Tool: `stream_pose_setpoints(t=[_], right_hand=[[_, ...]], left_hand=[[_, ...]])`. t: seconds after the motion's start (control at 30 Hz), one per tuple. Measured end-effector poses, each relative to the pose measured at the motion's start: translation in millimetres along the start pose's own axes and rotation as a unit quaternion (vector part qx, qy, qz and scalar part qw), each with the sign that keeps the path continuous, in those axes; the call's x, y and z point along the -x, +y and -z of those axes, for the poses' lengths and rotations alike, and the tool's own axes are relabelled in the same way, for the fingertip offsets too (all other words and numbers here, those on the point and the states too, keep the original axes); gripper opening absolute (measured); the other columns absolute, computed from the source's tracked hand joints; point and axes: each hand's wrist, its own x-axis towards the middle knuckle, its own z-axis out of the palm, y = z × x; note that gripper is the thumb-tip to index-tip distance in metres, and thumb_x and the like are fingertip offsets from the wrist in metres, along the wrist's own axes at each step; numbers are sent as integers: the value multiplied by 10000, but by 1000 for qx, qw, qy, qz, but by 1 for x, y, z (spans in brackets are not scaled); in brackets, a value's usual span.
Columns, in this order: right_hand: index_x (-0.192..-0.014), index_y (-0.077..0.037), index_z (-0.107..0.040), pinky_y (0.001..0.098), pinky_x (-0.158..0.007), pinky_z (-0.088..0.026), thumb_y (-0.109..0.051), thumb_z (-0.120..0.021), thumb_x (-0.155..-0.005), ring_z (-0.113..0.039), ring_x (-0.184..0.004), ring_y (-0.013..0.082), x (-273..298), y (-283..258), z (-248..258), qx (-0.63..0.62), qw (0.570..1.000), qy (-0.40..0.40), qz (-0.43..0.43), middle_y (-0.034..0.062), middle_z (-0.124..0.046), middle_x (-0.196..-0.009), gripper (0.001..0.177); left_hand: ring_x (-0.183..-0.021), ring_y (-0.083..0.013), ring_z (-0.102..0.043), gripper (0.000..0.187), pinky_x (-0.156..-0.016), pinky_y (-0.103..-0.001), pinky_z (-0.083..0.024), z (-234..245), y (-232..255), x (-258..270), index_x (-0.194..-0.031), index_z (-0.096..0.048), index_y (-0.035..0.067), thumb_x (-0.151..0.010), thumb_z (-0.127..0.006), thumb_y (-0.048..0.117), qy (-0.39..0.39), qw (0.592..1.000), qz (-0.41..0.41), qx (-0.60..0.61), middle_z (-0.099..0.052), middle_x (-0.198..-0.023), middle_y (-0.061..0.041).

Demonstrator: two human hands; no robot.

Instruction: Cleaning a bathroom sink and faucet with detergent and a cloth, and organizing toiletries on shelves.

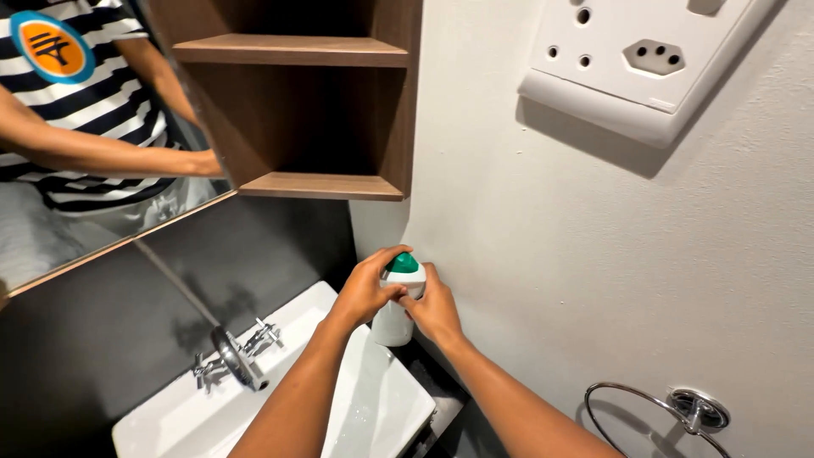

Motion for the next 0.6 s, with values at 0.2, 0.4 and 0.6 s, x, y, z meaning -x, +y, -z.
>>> stream_pose_setpoints(t=[0.2,0.4,0.6], right_hand=[[-1032,-31,-587,453,-721,-574,-197,-868,-763,-747,-887,370,-8,26,-16,88,985,99,114,194,-755,-906,423],[-1042,-23,-573,478,-752,-562,-169,-862,-766,-714,-923,411,-19,94,-39,147,986,60,55,221,-742,-915,426],[-1200,-29,-599,480,-827,-556,-181,-869,-741,-708,-951,408,-31,112,-44,186,982,32,31,219,-734,-968,554]], left_hand=[[-1167,-252,-647,646,-959,-359,-533,-5,-47,-10,-1340,-614,131,-749,-730,-103,-3,997,-81,11,-636,-1317,-66],[-1114,-283,-662,662,-941,-347,-549,-40,-88,0,-1393,-637,205,-814,-654,-115,-46,996,65,-50,-632,-1304,-70],[-1345,-319,-503,762,-1108,-383,-421,-61,-133,3,-1519,-399,159,-838,-705,4,-33,995,81,-55,-513,-1469,-124]])
